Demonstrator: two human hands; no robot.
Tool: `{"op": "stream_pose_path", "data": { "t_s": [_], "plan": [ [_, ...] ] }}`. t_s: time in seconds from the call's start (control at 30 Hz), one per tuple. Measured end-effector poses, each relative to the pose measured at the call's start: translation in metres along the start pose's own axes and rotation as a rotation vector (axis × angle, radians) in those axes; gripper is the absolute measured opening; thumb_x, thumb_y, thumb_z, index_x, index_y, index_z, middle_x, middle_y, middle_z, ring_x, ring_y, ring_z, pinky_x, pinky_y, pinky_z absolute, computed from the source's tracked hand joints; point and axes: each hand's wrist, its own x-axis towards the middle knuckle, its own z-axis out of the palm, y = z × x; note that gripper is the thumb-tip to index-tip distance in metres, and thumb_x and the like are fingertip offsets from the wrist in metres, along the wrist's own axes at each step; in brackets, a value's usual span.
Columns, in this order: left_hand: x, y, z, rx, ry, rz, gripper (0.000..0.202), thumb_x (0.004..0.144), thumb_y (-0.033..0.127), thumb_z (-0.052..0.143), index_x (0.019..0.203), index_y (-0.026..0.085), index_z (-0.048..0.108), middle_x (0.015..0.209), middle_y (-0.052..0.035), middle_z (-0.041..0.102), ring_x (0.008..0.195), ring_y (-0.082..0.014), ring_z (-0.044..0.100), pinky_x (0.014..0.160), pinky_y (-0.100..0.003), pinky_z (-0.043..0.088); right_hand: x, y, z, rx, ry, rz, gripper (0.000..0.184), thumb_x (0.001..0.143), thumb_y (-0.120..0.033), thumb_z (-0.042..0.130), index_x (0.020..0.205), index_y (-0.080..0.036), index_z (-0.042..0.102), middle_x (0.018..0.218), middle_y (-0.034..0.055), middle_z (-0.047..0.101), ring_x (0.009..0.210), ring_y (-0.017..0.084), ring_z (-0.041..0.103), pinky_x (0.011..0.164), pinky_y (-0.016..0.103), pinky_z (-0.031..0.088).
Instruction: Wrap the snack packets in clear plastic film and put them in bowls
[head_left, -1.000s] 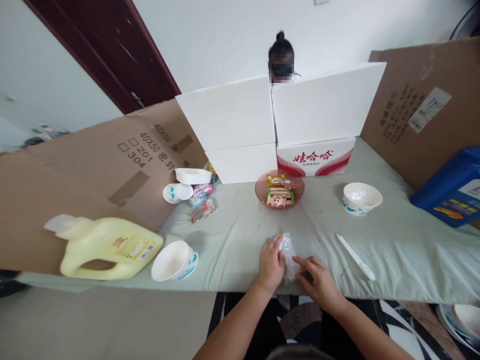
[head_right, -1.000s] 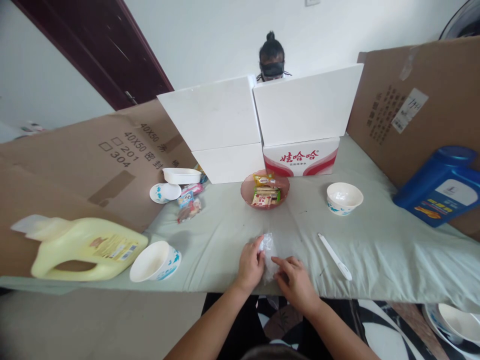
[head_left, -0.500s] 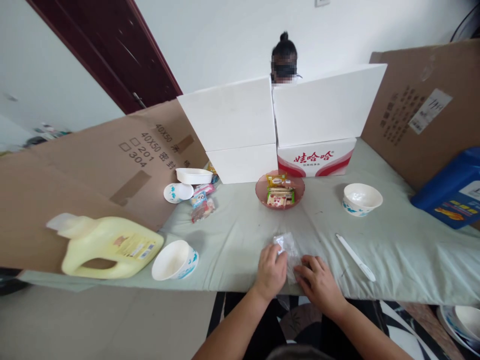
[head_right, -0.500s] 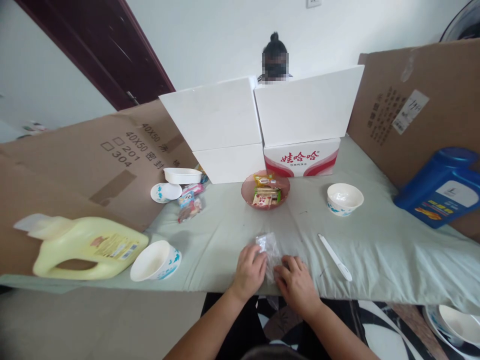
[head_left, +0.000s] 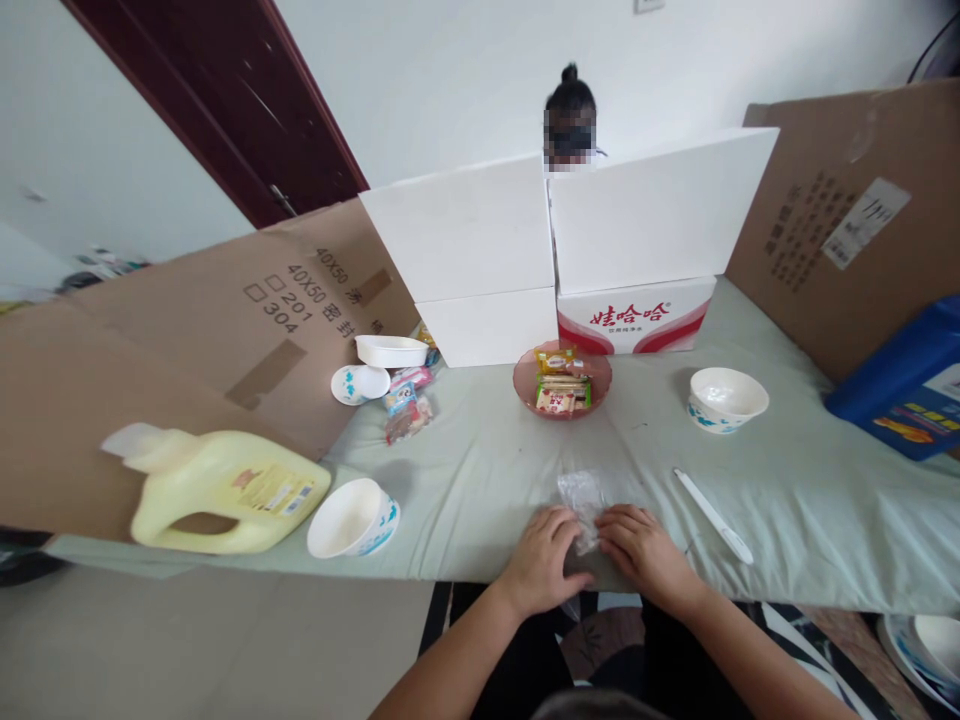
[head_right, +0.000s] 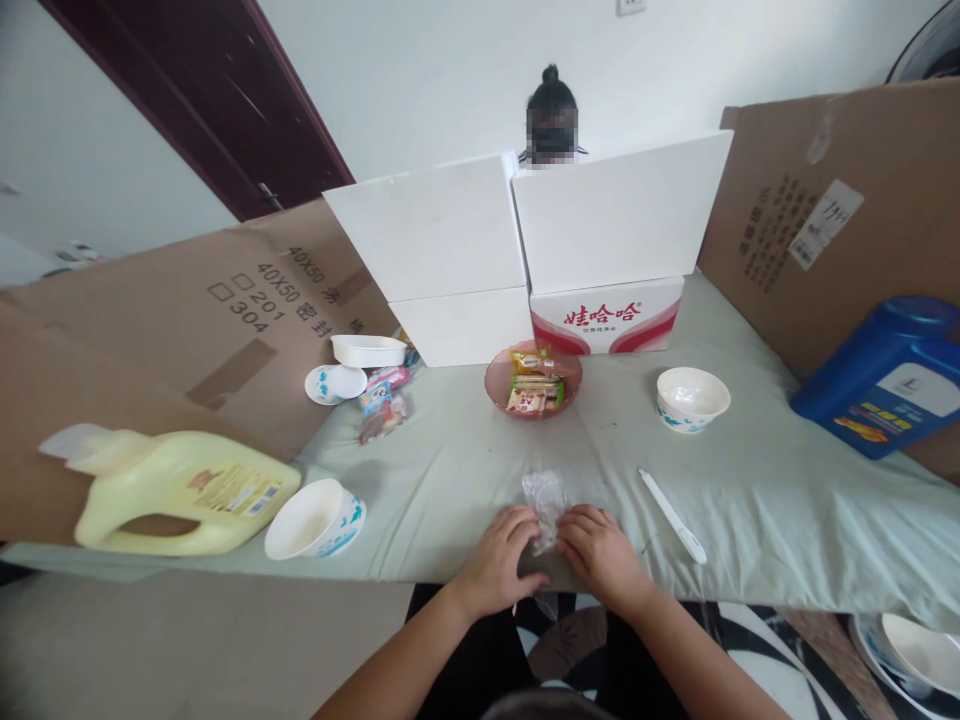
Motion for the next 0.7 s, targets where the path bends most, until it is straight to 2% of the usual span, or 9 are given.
{"op": "stream_pose_path", "data": {
  "t_s": [0.1, 0.2, 0.33, 0.43, 0.57, 0.7],
  "plan": [
    [0.004, -0.003, -0.003, -0.061, 0.050, -0.039, 0.016, 0.081, 0.012, 0.057, 0.096, 0.019, 0.057, 0.097, -0.0063, 0.063, 0.099, -0.0223, 0.057, 0.089, -0.040, 0.048, 0.007, 0.002, -0.003, 0.086, 0.019, 0.000, 0.023, 0.094, -0.034, 0.047, 0.102, -0.020, 0.063, 0.102, 0.0099, 0.068, 0.104, 0.024, 0.057, 0.091, 0.042, 0.045],
    [0.009, -0.009, -0.003, -0.069, 0.090, -0.138, 0.013, 0.085, 0.011, 0.050, 0.092, 0.019, 0.057, 0.088, -0.0050, 0.065, 0.085, -0.0191, 0.061, 0.078, -0.033, 0.050, 0.011, 0.005, -0.002, 0.114, -0.006, 0.015, 0.035, 0.084, -0.042, 0.062, 0.108, -0.018, 0.060, 0.105, 0.0122, 0.066, 0.106, 0.026, 0.056, 0.091, 0.041, 0.045],
    [0.020, -0.016, 0.005, -0.111, 0.155, -0.335, 0.007, 0.089, 0.020, 0.050, 0.092, 0.019, 0.057, 0.079, -0.0022, 0.066, 0.072, -0.0162, 0.062, 0.067, -0.028, 0.048, 0.020, 0.007, 0.009, 0.131, 0.036, 0.284, 0.021, 0.089, -0.027, 0.049, 0.104, -0.016, 0.059, 0.089, 0.0087, 0.066, 0.084, 0.021, 0.063, 0.075, 0.033, 0.048],
    [0.031, -0.018, 0.013, -0.116, 0.205, -0.450, 0.011, 0.086, 0.018, 0.054, 0.097, 0.019, 0.055, 0.075, -0.0013, 0.066, 0.069, -0.0168, 0.064, 0.066, -0.028, 0.049, 0.027, 0.006, 0.019, 0.124, 0.110, 0.418, 0.036, 0.090, -0.027, 0.045, 0.122, -0.013, 0.050, 0.078, 0.0048, 0.067, 0.075, 0.021, 0.064, 0.069, 0.032, 0.048],
    [0.039, -0.016, 0.020, -0.042, 0.205, -0.480, 0.032, 0.081, 0.012, 0.057, 0.111, 0.018, 0.051, 0.077, -0.0020, 0.067, 0.071, -0.0196, 0.066, 0.067, -0.031, 0.050, 0.031, 0.004, 0.024, -0.016, 0.151, 0.387, 0.049, 0.088, -0.024, 0.044, 0.137, -0.016, 0.041, 0.077, 0.0028, 0.067, 0.072, 0.020, 0.064, 0.063, 0.029, 0.046],
    [0.036, -0.014, 0.025, 0.015, 0.239, -0.443, 0.034, 0.079, 0.010, 0.057, 0.111, 0.017, 0.050, 0.078, -0.0021, 0.066, 0.072, -0.0197, 0.065, 0.068, -0.032, 0.052, 0.027, 0.001, 0.023, -0.163, 0.119, 0.282, 0.043, 0.090, -0.022, 0.044, 0.132, -0.023, 0.051, 0.092, 0.0065, 0.067, 0.084, 0.021, 0.063, 0.069, 0.030, 0.048]
  ]
}}
